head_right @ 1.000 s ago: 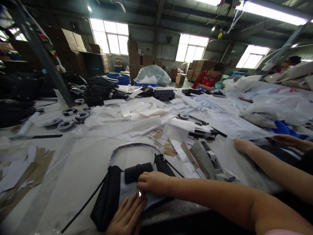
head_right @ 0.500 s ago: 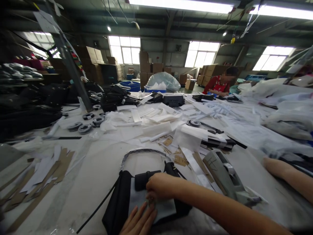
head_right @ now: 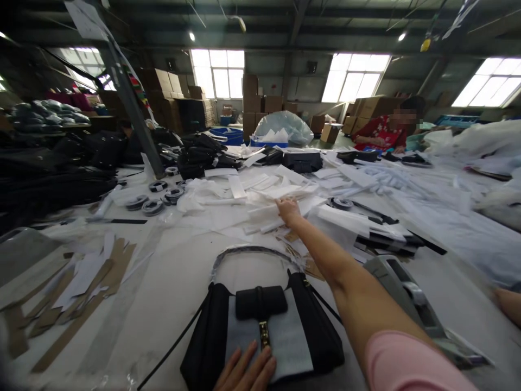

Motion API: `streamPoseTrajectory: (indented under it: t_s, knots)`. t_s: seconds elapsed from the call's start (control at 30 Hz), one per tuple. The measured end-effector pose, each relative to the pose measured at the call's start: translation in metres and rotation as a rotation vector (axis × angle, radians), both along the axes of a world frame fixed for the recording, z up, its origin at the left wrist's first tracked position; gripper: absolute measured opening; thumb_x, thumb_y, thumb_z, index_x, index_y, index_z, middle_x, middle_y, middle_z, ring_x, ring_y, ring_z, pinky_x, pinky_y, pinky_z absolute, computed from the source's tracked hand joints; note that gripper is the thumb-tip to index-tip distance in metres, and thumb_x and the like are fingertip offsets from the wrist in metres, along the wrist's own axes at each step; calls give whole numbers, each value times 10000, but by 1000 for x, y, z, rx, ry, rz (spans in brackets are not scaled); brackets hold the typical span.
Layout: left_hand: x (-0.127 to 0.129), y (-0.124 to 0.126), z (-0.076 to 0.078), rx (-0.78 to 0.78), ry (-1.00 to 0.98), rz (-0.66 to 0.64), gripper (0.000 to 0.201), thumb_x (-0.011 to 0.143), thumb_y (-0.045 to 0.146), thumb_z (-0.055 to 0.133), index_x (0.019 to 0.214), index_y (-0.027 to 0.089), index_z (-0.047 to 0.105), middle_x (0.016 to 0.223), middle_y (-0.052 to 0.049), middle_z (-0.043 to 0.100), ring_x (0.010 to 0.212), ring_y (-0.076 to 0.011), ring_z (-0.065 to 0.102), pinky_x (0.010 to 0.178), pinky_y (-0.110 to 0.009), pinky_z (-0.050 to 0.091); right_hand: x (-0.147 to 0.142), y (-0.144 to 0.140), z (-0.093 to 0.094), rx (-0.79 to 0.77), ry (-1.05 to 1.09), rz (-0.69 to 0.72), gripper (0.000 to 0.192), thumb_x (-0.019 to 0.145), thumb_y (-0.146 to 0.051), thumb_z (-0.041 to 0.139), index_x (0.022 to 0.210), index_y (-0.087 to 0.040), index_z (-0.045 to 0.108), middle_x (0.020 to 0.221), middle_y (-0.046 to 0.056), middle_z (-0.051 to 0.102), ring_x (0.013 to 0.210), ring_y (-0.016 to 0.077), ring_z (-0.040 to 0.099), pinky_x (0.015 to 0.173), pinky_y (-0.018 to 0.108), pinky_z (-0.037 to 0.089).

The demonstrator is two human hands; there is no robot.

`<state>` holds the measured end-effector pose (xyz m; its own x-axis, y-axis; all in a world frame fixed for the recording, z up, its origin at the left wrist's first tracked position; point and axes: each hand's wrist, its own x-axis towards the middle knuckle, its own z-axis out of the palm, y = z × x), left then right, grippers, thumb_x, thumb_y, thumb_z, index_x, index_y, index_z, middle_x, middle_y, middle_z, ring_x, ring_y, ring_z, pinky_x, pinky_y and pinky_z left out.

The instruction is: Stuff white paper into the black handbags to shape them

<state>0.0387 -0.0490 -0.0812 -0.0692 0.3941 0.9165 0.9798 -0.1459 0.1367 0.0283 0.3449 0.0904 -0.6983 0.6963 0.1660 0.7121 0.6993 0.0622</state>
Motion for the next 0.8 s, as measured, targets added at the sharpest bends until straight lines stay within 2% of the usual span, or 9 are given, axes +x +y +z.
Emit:
streamPoseTrajectory:
  t_s: [0.07, 0.1, 0.2, 0.27, 0.33, 0.47, 0.6, 0.7, 0.8]
  knots:
    - [-3, -10, 26, -164, -6, -94, 410, 981, 147, 351, 1166, 240, 705, 1200, 50, 719, 1268, -164, 568, 1185, -335, 333, 14, -12, 2, -1, 5, 41, 422, 898, -159, 606, 1320, -182, 594, 1235, 155, 637, 1187, 293, 548, 1070, 444, 339]
    - [-6, -16, 38, -345, 20, -142, 406, 967, 153, 383, 1271, 219, 645, 1299, 34, 667, 1311, -176, 531, 1173, -330, 349, 23, -24, 3, 0, 26, 84, 393, 934, -195, 564, 1326, -206, 596, 1245, 134, 630, 1164, 272, 562, 1038, 404, 380]
    - [-12, -26, 63, -524, 11, -199, 457, 928, 114, 442, 1362, 197, 563, 1380, 20, 608, 1338, -196, 502, 1136, -353, 396, 60, -83, 7, 8, 171, 327, 359, 964, -246, 526, 1309, -279, 619, 1267, 61, 628, 1115, 226, 585, 924, 328, 472]
    - [-13, -29, 67, -553, 0, -210, 480, 918, 90, 449, 1375, 197, 545, 1397, 16, 592, 1348, -209, 491, 1123, -381, 409, 87, -136, 5, -20, 240, 502, 385, 941, -193, 539, 1305, -292, 621, 1323, 30, 620, 1164, 222, 561, 950, 331, 477]
    - [-12, -30, 67, -574, 5, -220, 495, 913, 80, 449, 1387, 195, 530, 1410, 6, 580, 1356, -226, 481, 1111, -411, 417, 112, -190, -5, -92, 221, 566, 426, 951, -174, 511, 1356, -289, 576, 1378, 17, 601, 1168, 221, 554, 1005, 362, 463]
    - [-10, -32, 63, -601, -2, -214, 486, 920, 108, 453, 1390, 206, 526, 1360, -18, 624, 1250, -240, 574, 1040, -439, 464, 145, -263, -42, -211, 138, 574, 485, 941, -145, 493, 1415, -240, 521, 1481, 52, 511, 1369, 282, 419, 1132, 473, 360]
    - [-9, -35, 60, -620, -36, -228, 406, 922, 151, 490, 1308, 218, 602, 1246, -22, 698, 1075, -231, 656, 925, -409, 516, 155, -280, -61, -288, 65, 575, 537, 964, -215, 508, 1493, -226, 416, 1560, 86, 399, 1440, 311, 337, 1186, 551, 248]
    - [-10, -36, 58, -642, -45, -238, 408, 906, 150, 512, 1298, 206, 609, 1227, -34, 706, 1038, -230, 664, 874, -390, 531, 156, -277, -60, -321, 57, 590, 526, 996, -321, 501, 1507, -253, 393, 1572, 71, 379, 1458, 317, 307, 1187, 560, 239]
    - [-11, -35, 59, -664, -37, -250, 480, 889, 132, 516, 1363, 201, 556, 1270, -40, 684, 1084, -236, 650, 910, -398, 527, 158, -274, -58, -318, 41, 589, 512, 1006, -282, 476, 1510, -267, 387, 1576, 52, 373, 1458, 316, 308, 1180, 557, 253]
